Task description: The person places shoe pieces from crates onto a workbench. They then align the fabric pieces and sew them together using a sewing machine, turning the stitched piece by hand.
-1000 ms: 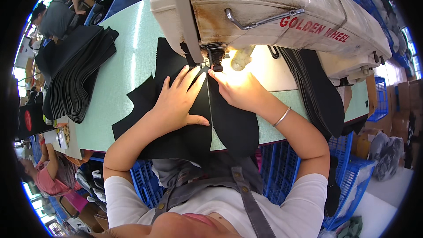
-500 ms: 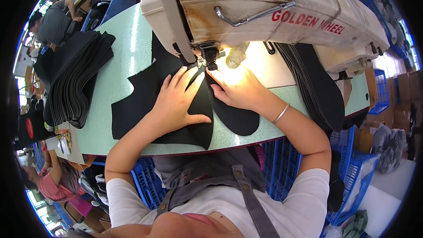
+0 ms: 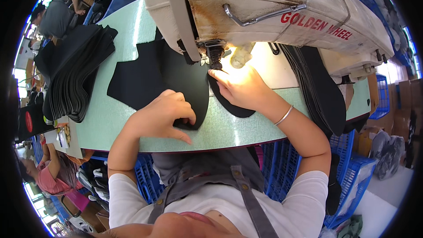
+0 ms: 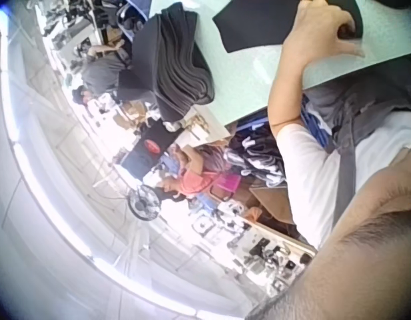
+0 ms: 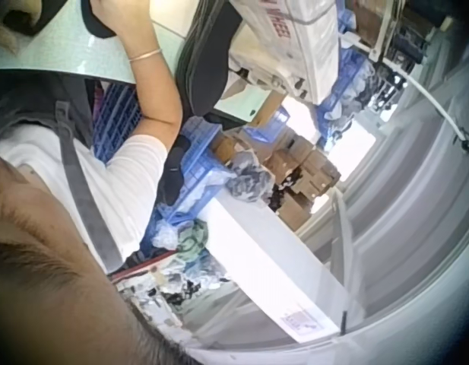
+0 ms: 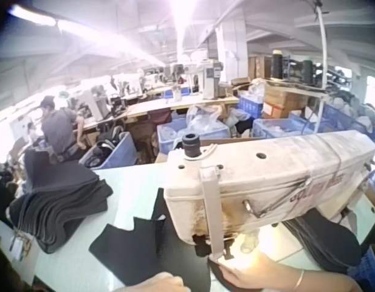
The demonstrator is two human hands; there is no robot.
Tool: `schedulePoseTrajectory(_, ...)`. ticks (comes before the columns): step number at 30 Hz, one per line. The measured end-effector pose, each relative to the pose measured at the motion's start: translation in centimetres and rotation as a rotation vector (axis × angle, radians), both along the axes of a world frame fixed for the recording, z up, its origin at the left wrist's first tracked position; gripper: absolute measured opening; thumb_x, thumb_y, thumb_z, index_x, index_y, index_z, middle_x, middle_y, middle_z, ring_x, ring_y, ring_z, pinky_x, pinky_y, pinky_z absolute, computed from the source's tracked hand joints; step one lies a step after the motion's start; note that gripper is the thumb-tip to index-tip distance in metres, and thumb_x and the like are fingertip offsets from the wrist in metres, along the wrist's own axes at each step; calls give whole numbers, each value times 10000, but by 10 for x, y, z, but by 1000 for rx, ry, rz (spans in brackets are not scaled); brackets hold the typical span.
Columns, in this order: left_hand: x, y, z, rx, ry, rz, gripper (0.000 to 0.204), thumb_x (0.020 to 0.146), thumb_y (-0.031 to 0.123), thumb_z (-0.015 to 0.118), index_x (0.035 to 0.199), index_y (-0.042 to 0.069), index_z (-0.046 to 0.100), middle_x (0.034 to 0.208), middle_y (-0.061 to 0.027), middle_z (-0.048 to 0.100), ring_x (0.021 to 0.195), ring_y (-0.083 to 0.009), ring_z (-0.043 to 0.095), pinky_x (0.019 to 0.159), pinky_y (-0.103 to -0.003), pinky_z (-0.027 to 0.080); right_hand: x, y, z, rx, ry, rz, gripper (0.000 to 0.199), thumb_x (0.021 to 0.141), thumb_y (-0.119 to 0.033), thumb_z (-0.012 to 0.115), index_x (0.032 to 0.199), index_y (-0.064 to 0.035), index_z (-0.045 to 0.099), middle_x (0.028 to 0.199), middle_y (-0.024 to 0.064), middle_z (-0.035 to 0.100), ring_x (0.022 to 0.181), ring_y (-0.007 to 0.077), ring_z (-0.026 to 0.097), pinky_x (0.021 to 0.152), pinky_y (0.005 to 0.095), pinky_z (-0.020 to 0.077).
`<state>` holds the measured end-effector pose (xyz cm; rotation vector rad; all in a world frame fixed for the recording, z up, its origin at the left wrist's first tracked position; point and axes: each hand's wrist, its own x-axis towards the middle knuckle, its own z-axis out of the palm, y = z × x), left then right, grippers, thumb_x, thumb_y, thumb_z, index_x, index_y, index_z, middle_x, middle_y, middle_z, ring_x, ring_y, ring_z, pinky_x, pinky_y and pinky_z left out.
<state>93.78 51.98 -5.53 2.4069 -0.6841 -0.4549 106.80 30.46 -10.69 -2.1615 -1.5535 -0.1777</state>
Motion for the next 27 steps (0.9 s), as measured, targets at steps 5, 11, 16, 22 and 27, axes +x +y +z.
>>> schedulePoseTrajectory(5, 6, 5, -7, -54, -25, -27, 195, 715, 243, 766, 830, 145, 643, 764, 63, 585, 781, -157, 508, 826, -317, 340, 2, -1, -2, -48, 29, -14, 325, 748, -38, 636, 1071, -72, 648, 1081, 93, 626, 771, 238, 647, 661, 334, 533)
schedulePoseTrajectory(11, 10, 6, -13, -88, -77, 41, 130, 735, 204, 740, 785, 133, 644, 751, 47, 572, 767, -161, 502, 831, -326, 341, 9, 1, -8, 161, -16, 37, 311, 734, -78, 662, 1045, -103, 671, 674, 64, 574, 537, 245, 567, 520, 354, 473)
schedulePoseTrajectory(16, 12, 5, -17, -72, -161, 68, 119, 742, 183, 725, 772, 113, 634, 746, 17, 549, 771, -186, 497, 815, -334, 352, 11, -4, -5, 22, 127, 10, 382, 768, -28, 642, 1140, -119, 645, 1047, 89, 670, 816, 253, 657, 722, 333, 535)
schedulePoseTrajectory(22, 15, 3, -19, -72, -242, 117, 124, 733, 138, 713, 771, 94, 603, 749, -24, 521, 771, -219, 487, 809, -348, 359, 12, -3, -3, -3, 175, -14, 380, 786, -52, 651, 1160, -120, 641, 1039, 106, 666, 897, 257, 646, 801, 362, 516)
schedulePoseTrajectory(27, 17, -1, -22, -63, -323, 154, 122, 720, 103, 705, 772, 82, 597, 752, -37, 516, 770, -232, 490, 826, -356, 371, 14, -2, -4, 19, 130, -12, 357, 797, -66, 655, 1151, -111, 643, 1058, 110, 658, 952, 273, 633, 846, 371, 504)
